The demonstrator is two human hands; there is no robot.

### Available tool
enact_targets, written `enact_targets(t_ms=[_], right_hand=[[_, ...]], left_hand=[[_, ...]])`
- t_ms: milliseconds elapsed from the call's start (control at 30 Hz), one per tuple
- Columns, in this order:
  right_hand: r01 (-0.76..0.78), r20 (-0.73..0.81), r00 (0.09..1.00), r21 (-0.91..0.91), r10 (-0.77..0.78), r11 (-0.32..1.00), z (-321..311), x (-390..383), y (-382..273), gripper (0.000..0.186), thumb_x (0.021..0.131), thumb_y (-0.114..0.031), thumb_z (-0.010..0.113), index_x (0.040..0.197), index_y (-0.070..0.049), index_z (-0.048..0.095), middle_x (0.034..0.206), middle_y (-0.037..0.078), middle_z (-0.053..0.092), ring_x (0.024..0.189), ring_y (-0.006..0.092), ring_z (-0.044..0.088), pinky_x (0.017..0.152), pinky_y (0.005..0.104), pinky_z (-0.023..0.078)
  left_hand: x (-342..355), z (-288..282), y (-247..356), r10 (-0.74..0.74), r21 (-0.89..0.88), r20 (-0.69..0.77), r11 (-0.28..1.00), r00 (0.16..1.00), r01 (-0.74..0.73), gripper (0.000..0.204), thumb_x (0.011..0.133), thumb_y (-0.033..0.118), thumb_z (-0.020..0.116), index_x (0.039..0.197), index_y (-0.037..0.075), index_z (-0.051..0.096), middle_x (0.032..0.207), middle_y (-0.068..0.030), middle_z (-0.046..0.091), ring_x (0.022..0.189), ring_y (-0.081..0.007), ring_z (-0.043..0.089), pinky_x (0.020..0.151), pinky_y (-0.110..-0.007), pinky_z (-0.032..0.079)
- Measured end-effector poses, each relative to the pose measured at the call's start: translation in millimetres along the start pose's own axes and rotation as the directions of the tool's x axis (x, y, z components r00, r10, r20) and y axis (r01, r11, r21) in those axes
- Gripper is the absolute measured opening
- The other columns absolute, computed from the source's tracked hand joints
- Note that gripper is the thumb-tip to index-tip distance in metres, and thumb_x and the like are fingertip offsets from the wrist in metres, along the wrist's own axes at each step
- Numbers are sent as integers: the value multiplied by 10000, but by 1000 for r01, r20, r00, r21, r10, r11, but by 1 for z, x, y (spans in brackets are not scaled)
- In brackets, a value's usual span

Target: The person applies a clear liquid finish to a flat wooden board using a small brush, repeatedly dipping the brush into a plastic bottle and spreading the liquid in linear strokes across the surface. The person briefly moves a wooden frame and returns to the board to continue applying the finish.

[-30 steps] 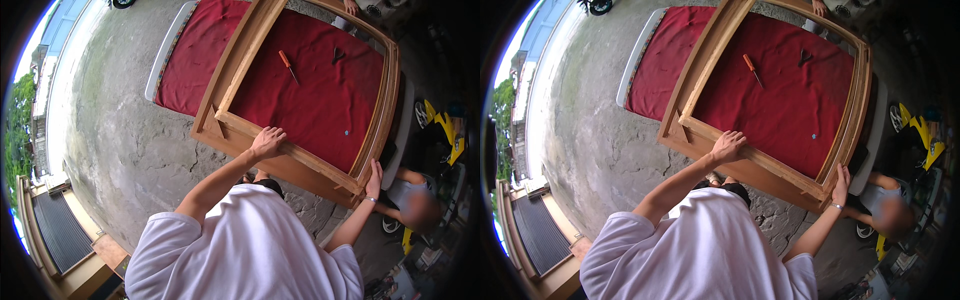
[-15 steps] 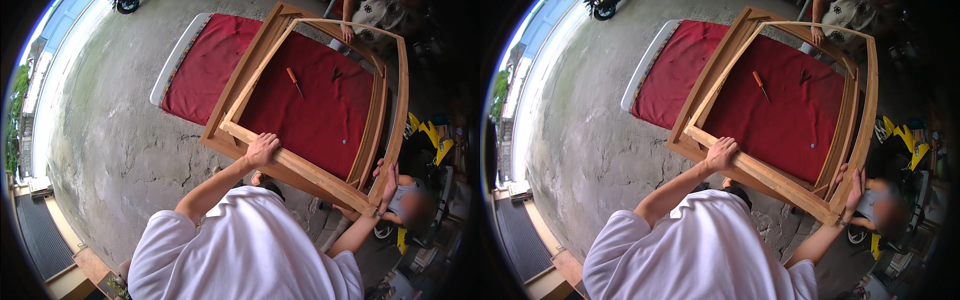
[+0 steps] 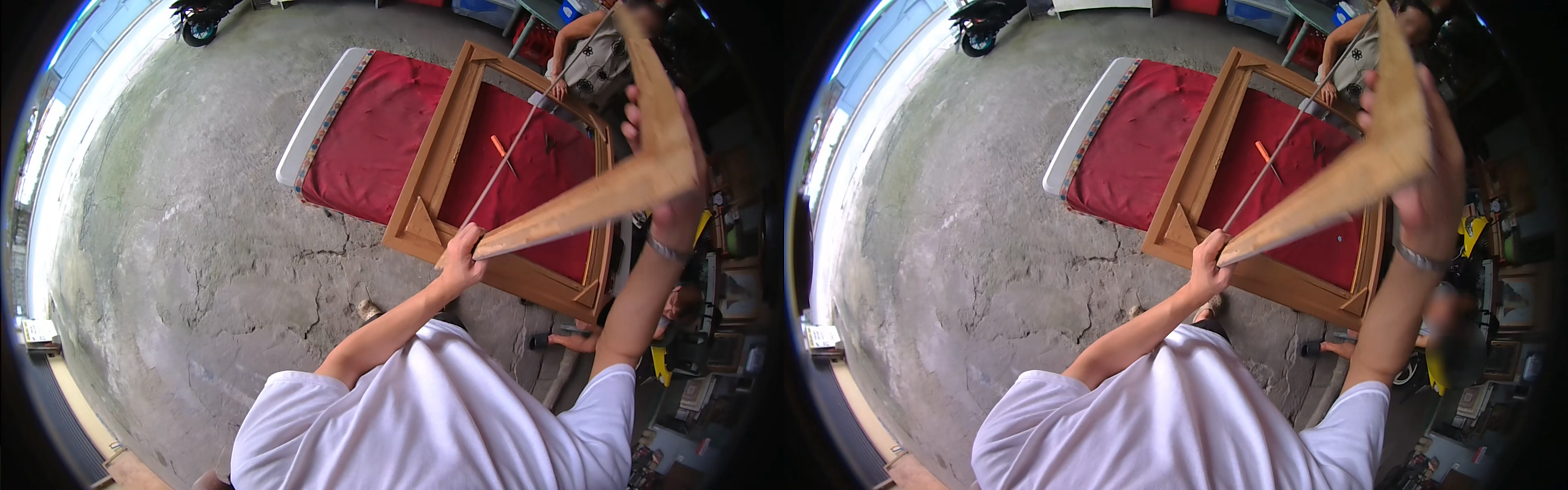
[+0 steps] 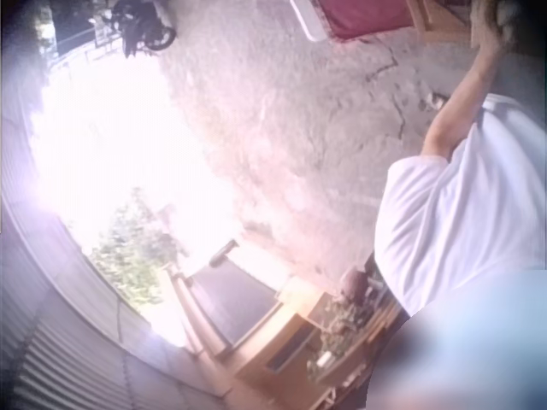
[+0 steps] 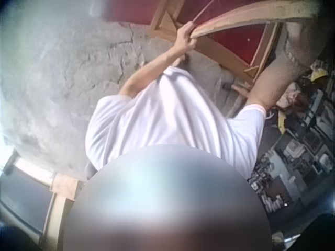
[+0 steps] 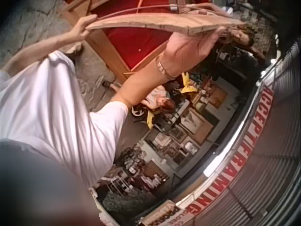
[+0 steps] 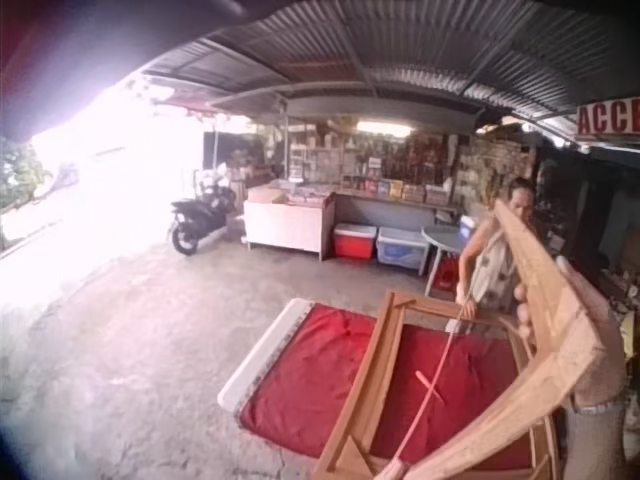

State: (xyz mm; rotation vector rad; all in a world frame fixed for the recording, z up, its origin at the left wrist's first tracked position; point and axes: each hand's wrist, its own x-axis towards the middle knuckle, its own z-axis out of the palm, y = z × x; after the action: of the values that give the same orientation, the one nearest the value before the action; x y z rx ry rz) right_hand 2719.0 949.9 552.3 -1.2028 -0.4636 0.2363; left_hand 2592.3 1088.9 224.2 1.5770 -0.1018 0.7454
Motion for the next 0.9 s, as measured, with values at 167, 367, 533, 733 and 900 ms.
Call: enact_targets(t_ms=[167,367,533,733,900], right_hand=[[41,245,969,-15,-36,999,93,67,71,414,994,-287,570,1292,-8,501,1115,110,610,891,175,623,810,358,525],[97,25,995,-243,-94,965,195,101,181,308,903,-319,712,954,-41,590,690,12,629,482,106,563,419,226,427],[53,-51,996,-252,-68,966,247,115,286,762,789,-270,829,1162,88,268,1118,278,540,998,288,623,772,340,559],[36,112,993,-533,29,846,227,86,368,583,862,-358,734,1168,51,454,939,169,658,837,234,672,703,326,543],[-57,204,968,-396,148,916,90,-30,373,246,993,-211,582,1121,0,575,924,57,655,805,94,635,722,228,522]], left_hand=[[-16,-28,5,-199,-171,-100,969,975,180,34,892,-12,547,890,-11,580,738,-79,521,668,-160,520,616,-300,421],[-35,-59,-13,-368,-302,-138,900,920,314,196,1003,106,518,1069,-38,634,852,-61,650,799,-130,616,740,-278,493],[-48,-88,-22,-486,-136,-112,871,867,471,328,1032,235,495,1168,-37,618,909,-91,692,849,-164,658,771,-305,513],[-71,-109,-56,-623,-174,-159,781,766,600,306,1033,249,497,1134,-5,633,914,-81,691,839,-152,644,766,-308,503],[-101,-129,-97,-710,-142,-185,703,679,697,384,1018,369,520,1076,22,674,910,-72,684,754,-130,602,685,-272,481]])
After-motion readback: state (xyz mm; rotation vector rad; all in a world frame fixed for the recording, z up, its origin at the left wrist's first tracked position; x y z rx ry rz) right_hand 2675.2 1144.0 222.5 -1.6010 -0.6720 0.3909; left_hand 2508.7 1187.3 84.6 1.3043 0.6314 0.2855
